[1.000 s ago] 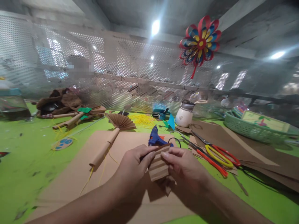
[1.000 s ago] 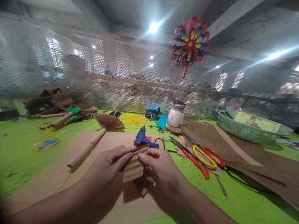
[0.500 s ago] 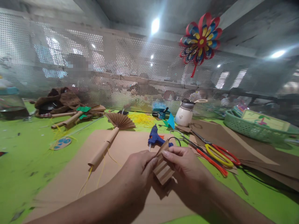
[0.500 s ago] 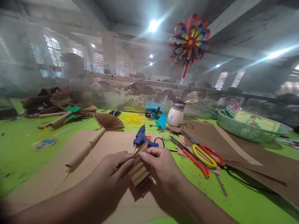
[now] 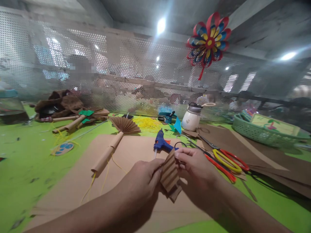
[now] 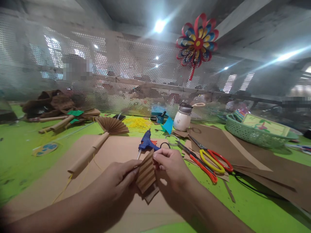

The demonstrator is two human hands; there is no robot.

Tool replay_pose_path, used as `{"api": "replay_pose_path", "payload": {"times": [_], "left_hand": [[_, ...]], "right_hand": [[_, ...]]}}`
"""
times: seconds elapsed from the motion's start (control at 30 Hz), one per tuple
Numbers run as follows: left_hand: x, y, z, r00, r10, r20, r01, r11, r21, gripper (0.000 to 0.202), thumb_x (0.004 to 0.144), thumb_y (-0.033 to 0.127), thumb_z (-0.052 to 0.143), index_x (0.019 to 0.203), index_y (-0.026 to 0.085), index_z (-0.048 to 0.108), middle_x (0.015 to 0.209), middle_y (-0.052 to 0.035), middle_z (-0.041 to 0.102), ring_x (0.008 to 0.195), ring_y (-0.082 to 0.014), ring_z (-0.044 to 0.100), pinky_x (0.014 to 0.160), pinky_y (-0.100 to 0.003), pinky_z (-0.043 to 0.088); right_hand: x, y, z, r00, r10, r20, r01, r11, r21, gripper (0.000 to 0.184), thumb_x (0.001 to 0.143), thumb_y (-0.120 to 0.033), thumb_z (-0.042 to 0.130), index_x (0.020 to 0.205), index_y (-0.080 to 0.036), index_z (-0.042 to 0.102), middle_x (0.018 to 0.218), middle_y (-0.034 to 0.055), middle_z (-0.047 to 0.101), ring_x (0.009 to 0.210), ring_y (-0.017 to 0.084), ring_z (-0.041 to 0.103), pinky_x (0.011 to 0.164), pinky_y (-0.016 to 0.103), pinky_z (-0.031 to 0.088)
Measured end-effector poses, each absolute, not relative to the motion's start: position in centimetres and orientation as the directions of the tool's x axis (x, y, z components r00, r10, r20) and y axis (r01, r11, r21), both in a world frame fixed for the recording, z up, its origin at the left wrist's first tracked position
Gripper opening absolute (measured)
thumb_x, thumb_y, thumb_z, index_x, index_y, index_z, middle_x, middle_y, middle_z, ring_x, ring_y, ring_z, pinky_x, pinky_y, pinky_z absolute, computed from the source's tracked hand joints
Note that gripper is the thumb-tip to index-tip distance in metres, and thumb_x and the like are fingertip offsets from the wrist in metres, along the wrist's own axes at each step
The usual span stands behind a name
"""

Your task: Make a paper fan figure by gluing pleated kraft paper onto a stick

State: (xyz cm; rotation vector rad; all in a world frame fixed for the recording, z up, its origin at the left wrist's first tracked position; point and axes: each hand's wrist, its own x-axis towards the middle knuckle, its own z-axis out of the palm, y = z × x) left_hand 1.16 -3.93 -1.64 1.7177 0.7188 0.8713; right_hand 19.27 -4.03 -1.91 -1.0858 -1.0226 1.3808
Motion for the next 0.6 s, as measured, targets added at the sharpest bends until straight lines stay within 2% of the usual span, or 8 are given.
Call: {"api": "replay_pose_path", "payload": {"times": [0.17, 0.23, 0.3, 0.4, 0.5, 0.6], "left_hand": [[3.0, -4.1, -2.2, 0.564, 0.813, 0.144, -0.171, -0.055, 0.984, 0.026, 0.089, 0.033, 0.043, 0.091, 0.014, 0.062, 0.07, -0.0032, 0.059, 0.059, -0.0138, 0.055, 0.057, -0.026, 0.047], [3.4, -4.1, -2.3, 0.581, 0.803, 0.132, -0.249, 0.02, 0.968, 0.026, 0.089, 0.034, 0.045, 0.093, 0.014, 0.06, 0.071, -0.0031, 0.058, 0.059, -0.0134, 0.055, 0.057, -0.027, 0.048], [3.4, -3.9, -2.2, 0.588, 0.8, 0.119, -0.253, 0.043, 0.966, 0.026, 0.088, 0.035, 0.048, 0.094, 0.014, 0.06, 0.072, -0.004, 0.059, 0.061, -0.0143, 0.056, 0.058, -0.027, 0.048], [2.7, -3.7, -1.9, 0.58, 0.803, 0.138, -0.114, -0.088, 0.99, 0.026, 0.087, 0.033, 0.047, 0.098, 0.015, 0.062, 0.075, -0.0057, 0.063, 0.065, -0.016, 0.058, 0.059, -0.026, 0.048], [1.6, -3.6, -1.5, 0.596, 0.776, 0.205, 0.048, -0.29, 0.956, 0.023, 0.085, 0.027, 0.048, 0.099, 0.018, 0.064, 0.078, -0.0055, 0.066, 0.068, -0.0168, 0.058, 0.06, -0.025, 0.047], [0.6, -3.5, -1.0, 0.6, 0.764, 0.239, 0.125, -0.384, 0.915, 0.022, 0.084, 0.024, 0.046, 0.096, 0.02, 0.064, 0.077, -0.0042, 0.067, 0.066, -0.0163, 0.057, 0.06, -0.024, 0.045]], "right_hand": [[19.2, -4.2, -1.3, -0.082, 0.996, 0.018, -0.129, 0.008, -0.992, 0.029, 0.079, -0.042, 0.066, 0.068, -0.015, 0.063, 0.064, 0.0013, 0.061, 0.059, 0.012, 0.055, 0.058, 0.026, 0.043], [18.9, -4.4, -1.2, -0.155, 0.988, 0.008, -0.066, -0.002, -0.998, 0.031, 0.075, -0.043, 0.07, 0.066, -0.014, 0.063, 0.062, 0.0019, 0.061, 0.056, 0.013, 0.056, 0.057, 0.028, 0.044], [18.6, -4.7, -1.2, -0.208, 0.978, 0.007, -0.064, -0.006, -0.998, 0.03, 0.071, -0.041, 0.074, 0.066, -0.014, 0.063, 0.059, 0.0025, 0.062, 0.053, 0.014, 0.057, 0.054, 0.028, 0.044], [18.0, -5.1, -1.5, -0.245, 0.97, 0.011, -0.147, -0.026, -0.989, 0.028, 0.072, -0.04, 0.074, 0.069, -0.013, 0.064, 0.057, 0.0039, 0.064, 0.048, 0.014, 0.057, 0.048, 0.028, 0.043], [17.9, -5.2, -1.8, -0.236, 0.972, -0.009, -0.248, -0.069, -0.966, 0.027, 0.074, -0.039, 0.071, 0.072, -0.014, 0.063, 0.06, 0.0048, 0.065, 0.049, 0.016, 0.058, 0.046, 0.028, 0.045], [18.1, -5.0, -2.0, -0.228, 0.973, -0.025, -0.212, -0.075, -0.975, 0.026, 0.071, -0.037, 0.075, 0.068, -0.014, 0.063, 0.06, 0.0044, 0.064, 0.052, 0.015, 0.058, 0.049, 0.029, 0.046]]}}
